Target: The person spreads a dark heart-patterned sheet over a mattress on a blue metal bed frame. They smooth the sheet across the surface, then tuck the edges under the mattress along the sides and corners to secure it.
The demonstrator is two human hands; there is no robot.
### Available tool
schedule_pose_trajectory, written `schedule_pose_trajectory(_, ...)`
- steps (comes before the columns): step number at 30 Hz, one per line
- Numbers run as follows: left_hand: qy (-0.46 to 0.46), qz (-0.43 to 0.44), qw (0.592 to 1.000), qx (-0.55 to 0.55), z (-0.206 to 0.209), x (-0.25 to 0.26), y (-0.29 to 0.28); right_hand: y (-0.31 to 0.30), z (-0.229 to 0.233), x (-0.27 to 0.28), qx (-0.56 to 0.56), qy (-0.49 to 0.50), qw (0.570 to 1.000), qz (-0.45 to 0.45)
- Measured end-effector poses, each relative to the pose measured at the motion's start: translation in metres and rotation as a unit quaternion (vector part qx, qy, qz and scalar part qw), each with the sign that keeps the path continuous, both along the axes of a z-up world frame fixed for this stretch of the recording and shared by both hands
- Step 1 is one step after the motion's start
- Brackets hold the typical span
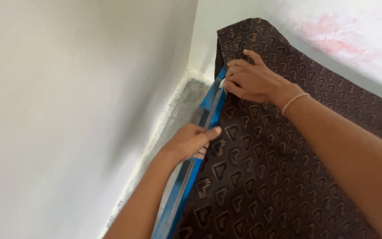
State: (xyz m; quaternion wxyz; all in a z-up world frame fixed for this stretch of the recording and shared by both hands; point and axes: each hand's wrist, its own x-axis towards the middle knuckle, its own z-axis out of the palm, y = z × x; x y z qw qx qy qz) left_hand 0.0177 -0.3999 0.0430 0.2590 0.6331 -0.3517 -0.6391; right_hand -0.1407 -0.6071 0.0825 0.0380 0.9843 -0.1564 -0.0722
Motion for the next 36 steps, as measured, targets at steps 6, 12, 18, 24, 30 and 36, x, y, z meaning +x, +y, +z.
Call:
schedule_pose_trajectory(6, -0.248, 0.086, 0.945, -0.195, 0.031, -0.028, -0.031, 0.011, -0.003, -0.006, 0.042, -0.066, 0.997, 0.021)
schedule_pose_trajectory(12, -0.253, 0.013, 0.956, -0.148, -0.014, -0.046, -0.087, 0.007, 0.001, -0.002, 0.117, -0.059, 0.99, -0.059)
schedule_pose_trajectory(18, -0.189, 0.029, 0.98, -0.053, 0.025, -0.037, -0.086, -0.012, 0.008, 0.001, 0.147, -0.042, 0.987, -0.055)
schedule_pose_trajectory(24, -0.185, 0.015, 0.982, -0.034, 0.031, -0.039, -0.101, -0.046, 0.005, 0.003, 0.138, -0.06, 0.988, -0.024)
schedule_pose_trajectory(30, -0.18, 0.03, 0.98, -0.08, 0.024, -0.036, -0.132, -0.074, 0.0, 0.007, 0.035, 0.002, 0.999, -0.025)
schedule_pose_trajectory(36, -0.075, 0.083, 0.974, -0.196, -0.015, -0.049, -0.194, -0.101, 0.002, 0.022, -0.009, 0.04, 0.999, -0.02)
